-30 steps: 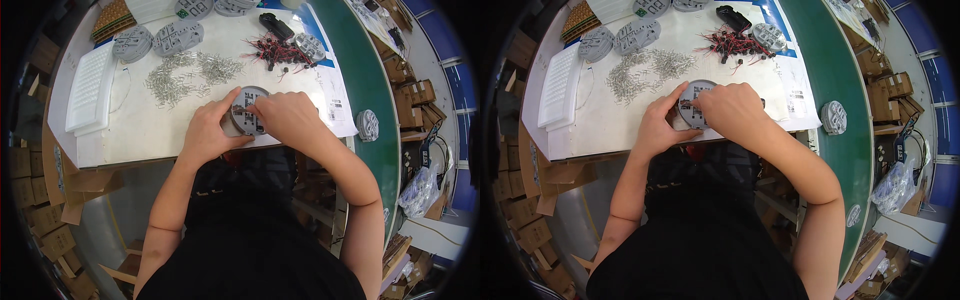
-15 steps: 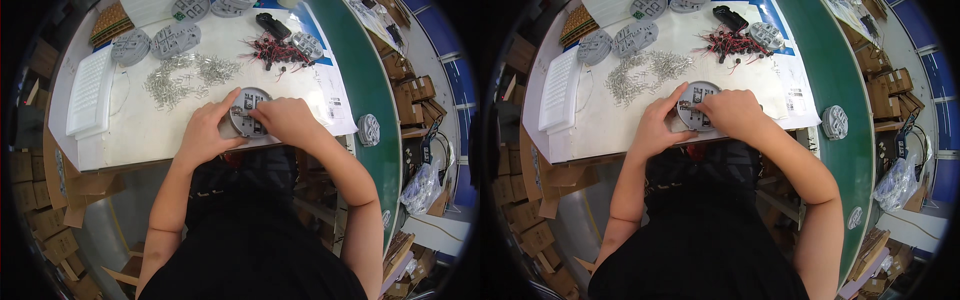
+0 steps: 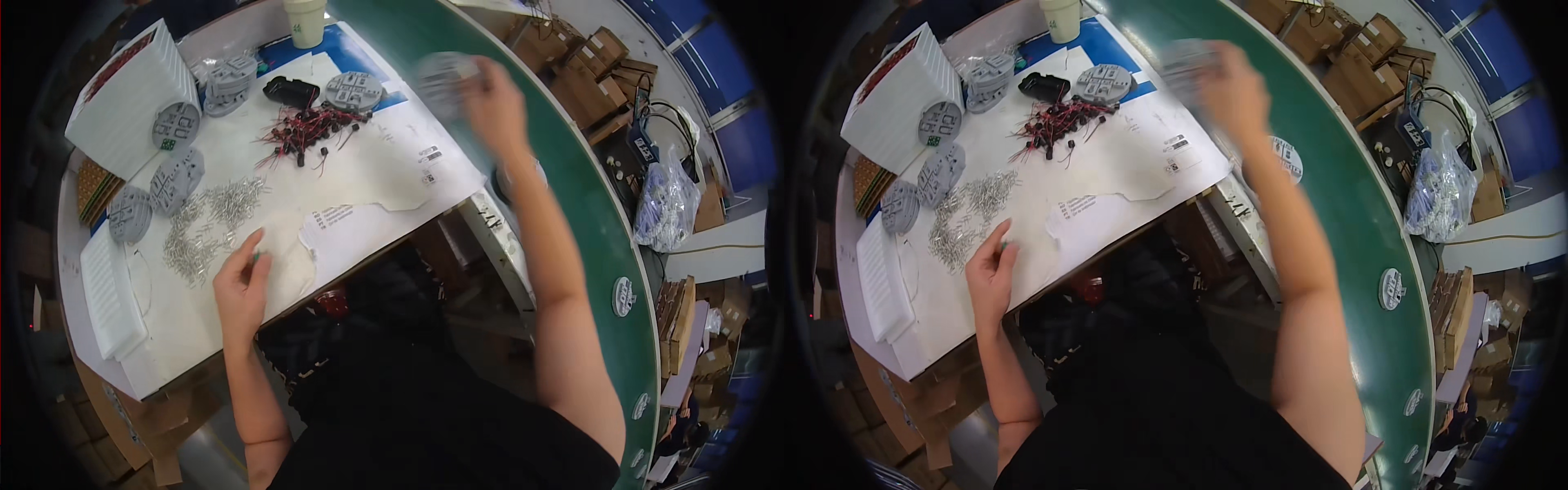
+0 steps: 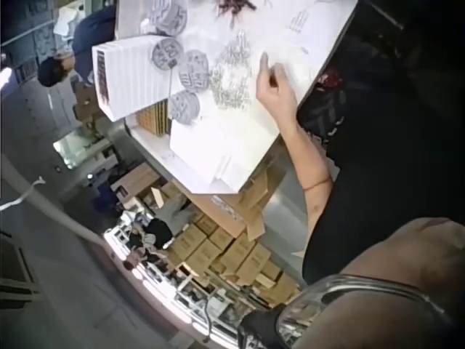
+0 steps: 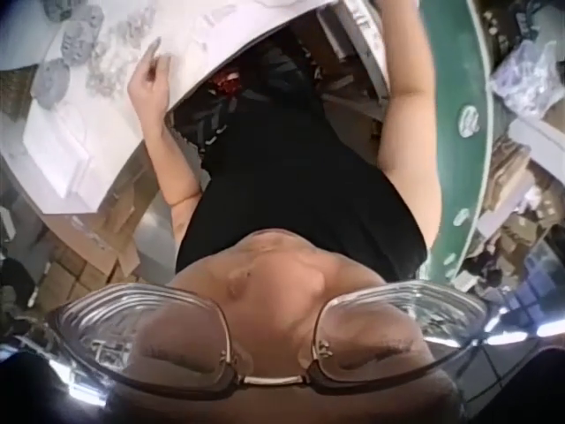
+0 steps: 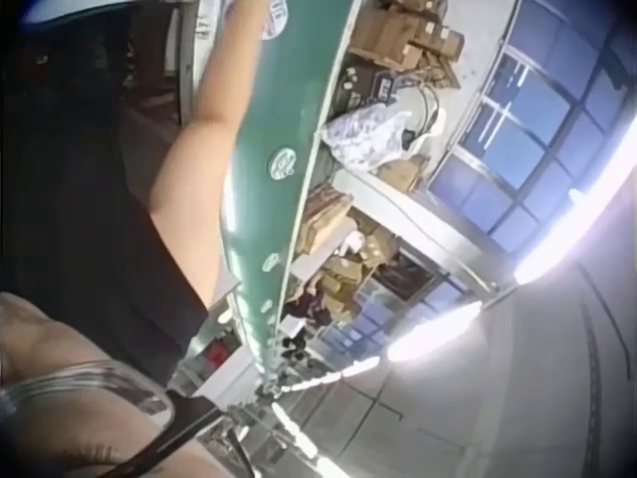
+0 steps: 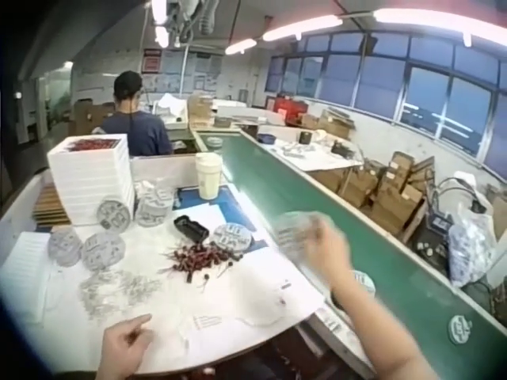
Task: Assembling small metal and plastic parts into circular plastic bases at a factory workstation.
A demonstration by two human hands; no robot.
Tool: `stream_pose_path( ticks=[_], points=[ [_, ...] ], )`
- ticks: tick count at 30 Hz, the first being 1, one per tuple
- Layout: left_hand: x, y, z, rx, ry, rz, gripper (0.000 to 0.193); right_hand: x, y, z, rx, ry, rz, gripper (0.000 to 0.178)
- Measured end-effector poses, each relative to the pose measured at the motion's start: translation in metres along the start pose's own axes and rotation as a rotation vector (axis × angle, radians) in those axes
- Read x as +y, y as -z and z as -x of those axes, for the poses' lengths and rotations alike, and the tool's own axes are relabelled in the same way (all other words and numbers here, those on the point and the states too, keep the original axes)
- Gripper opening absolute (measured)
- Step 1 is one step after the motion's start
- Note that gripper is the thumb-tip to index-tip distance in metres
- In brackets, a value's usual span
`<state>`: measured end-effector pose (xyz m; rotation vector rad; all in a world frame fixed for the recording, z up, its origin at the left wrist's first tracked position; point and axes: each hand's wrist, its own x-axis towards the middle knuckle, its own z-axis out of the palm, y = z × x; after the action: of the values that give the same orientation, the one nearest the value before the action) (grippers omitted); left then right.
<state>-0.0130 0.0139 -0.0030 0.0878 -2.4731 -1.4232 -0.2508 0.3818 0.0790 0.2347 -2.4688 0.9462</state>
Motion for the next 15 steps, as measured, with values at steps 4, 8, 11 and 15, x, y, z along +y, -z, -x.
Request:
stream_pose_path(
  ticks=[4, 8, 11, 15],
  points=[
    [-0.020, 0.003, -0.002, 0.103, 0.215, 0.313, 0.026, 0.295, 0.116, -0.088, -0.035, -0.412, 0.503, 0.069],
    [-0.036, 0.007, 0.012, 0.243, 0.244, 0.297, 0.021, 0.283, 0.111, -0.031, 0.025, -0.727, 0.707, 0.090],
    [-0.039, 0.006, 0.015, 0.309, 0.194, 0.284, 0.018, 0.210, 0.129, 0.022, -0.200, -0.550, 0.072, 0.098],
    [-0.029, 0.004, 0.017, 0.262, 0.152, 0.195, 0.013, 0.104, 0.125, 0.112, -0.476, -0.309, 0.404, 0.100]
  ],
)
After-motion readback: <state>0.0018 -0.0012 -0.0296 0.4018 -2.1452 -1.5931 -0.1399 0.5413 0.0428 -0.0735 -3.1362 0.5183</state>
